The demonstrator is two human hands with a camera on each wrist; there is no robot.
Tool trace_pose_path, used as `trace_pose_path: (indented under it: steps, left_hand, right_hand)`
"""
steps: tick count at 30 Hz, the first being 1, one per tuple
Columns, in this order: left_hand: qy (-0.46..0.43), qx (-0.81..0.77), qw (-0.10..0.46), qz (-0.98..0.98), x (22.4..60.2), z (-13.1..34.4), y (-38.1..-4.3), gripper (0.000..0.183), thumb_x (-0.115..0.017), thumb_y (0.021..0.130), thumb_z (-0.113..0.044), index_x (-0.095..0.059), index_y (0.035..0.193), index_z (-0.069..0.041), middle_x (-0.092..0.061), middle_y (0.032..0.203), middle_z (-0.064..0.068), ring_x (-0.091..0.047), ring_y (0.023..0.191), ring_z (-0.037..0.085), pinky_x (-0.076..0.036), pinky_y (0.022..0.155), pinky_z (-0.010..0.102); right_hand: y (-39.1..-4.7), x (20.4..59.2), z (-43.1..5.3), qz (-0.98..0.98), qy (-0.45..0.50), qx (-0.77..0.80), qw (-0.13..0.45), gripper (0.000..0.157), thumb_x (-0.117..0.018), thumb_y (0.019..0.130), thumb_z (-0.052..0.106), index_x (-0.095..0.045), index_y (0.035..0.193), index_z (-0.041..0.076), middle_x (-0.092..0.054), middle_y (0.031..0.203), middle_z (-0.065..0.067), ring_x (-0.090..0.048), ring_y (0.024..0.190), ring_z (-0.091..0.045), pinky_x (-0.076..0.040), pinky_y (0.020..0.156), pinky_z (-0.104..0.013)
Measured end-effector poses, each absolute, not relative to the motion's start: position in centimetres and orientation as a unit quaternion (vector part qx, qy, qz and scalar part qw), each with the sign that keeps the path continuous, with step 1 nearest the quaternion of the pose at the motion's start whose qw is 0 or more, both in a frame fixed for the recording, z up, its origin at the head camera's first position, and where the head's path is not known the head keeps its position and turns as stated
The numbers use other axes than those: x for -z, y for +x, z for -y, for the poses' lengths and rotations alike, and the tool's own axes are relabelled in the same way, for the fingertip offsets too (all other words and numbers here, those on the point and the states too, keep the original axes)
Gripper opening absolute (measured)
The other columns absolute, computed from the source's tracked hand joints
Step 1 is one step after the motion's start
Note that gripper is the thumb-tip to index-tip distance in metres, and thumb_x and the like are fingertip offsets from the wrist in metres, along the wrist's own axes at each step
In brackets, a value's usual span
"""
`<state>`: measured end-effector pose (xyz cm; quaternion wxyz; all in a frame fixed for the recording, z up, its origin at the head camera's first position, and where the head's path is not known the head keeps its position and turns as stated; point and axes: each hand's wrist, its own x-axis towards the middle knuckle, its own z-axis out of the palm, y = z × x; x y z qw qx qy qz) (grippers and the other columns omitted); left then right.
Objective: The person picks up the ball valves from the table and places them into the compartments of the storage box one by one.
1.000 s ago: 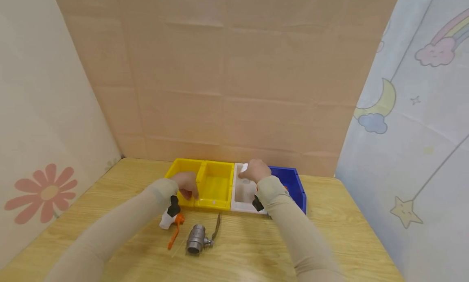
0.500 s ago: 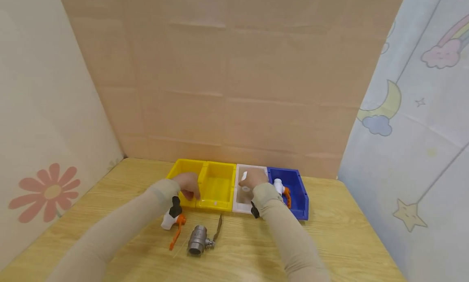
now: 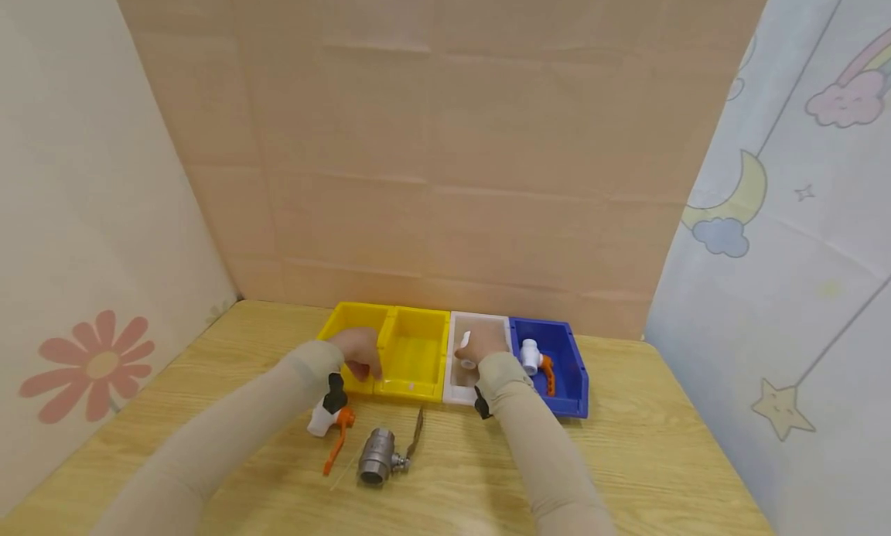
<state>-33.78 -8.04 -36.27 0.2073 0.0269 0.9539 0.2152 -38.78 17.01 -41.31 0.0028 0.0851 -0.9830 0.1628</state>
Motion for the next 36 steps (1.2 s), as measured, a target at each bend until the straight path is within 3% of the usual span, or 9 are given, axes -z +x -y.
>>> trace_pose_path:
  steps: [10,20,27,36]
  left_hand:
    - [0.027,-0.212,0.208,-0.954,36.5,8.0,-34.0,0.016,-0.084,0.073,-0.011,-0.069,0.077,-0.005,-0.065,0.07,0.008,-0.065,0.058,0.017,-0.059,0.065,0.03]
    - [0.015,-0.226,0.211,-0.951,36.6,8.1,-34.1,0.018,-0.084,0.073,-0.011,-0.068,0.08,-0.004,-0.064,0.071,0.008,-0.066,0.06,0.018,-0.059,0.066,0.03]
    - [0.014,-0.226,0.211,-0.951,36.6,8.0,-34.0,0.018,-0.084,0.072,-0.01,-0.069,0.079,-0.004,-0.064,0.071,0.008,-0.065,0.059,0.018,-0.059,0.064,0.03]
    - [0.013,-0.222,0.216,-0.951,36.8,8.1,-34.2,0.019,-0.084,0.072,-0.01,-0.068,0.08,-0.004,-0.063,0.069,0.008,-0.064,0.058,0.018,-0.059,0.066,0.031]
  right_hand:
    - [-39.1,42.0,-17.1,0.981,0.093,-0.169,0.009,0.028,-0.08,0.075,0.027,-0.069,0.087,0.003,-0.065,0.079,-0.007,-0.055,0.077,-0.024,-0.049,0.081,-0.038]
    - [-37.9,41.2,-16.5,0.979,0.055,-0.192,-0.034,0.026,-0.078,0.079,0.026,-0.069,0.085,0.002,-0.054,0.064,-0.005,-0.051,0.067,-0.022,-0.045,0.064,-0.032]
    - [-38.4,41.7,-16.6,0.978,0.063,-0.196,-0.016,0.035,-0.08,0.077,0.025,-0.07,0.099,0.0,-0.063,0.078,-0.007,-0.053,0.073,-0.023,-0.048,0.072,-0.034]
    - [-38.9,42.6,-16.9,0.981,0.061,-0.182,-0.034,0.036,-0.076,0.08,0.029,-0.069,0.101,0.0,-0.068,0.098,-0.012,-0.056,0.081,-0.024,-0.051,0.079,-0.038]
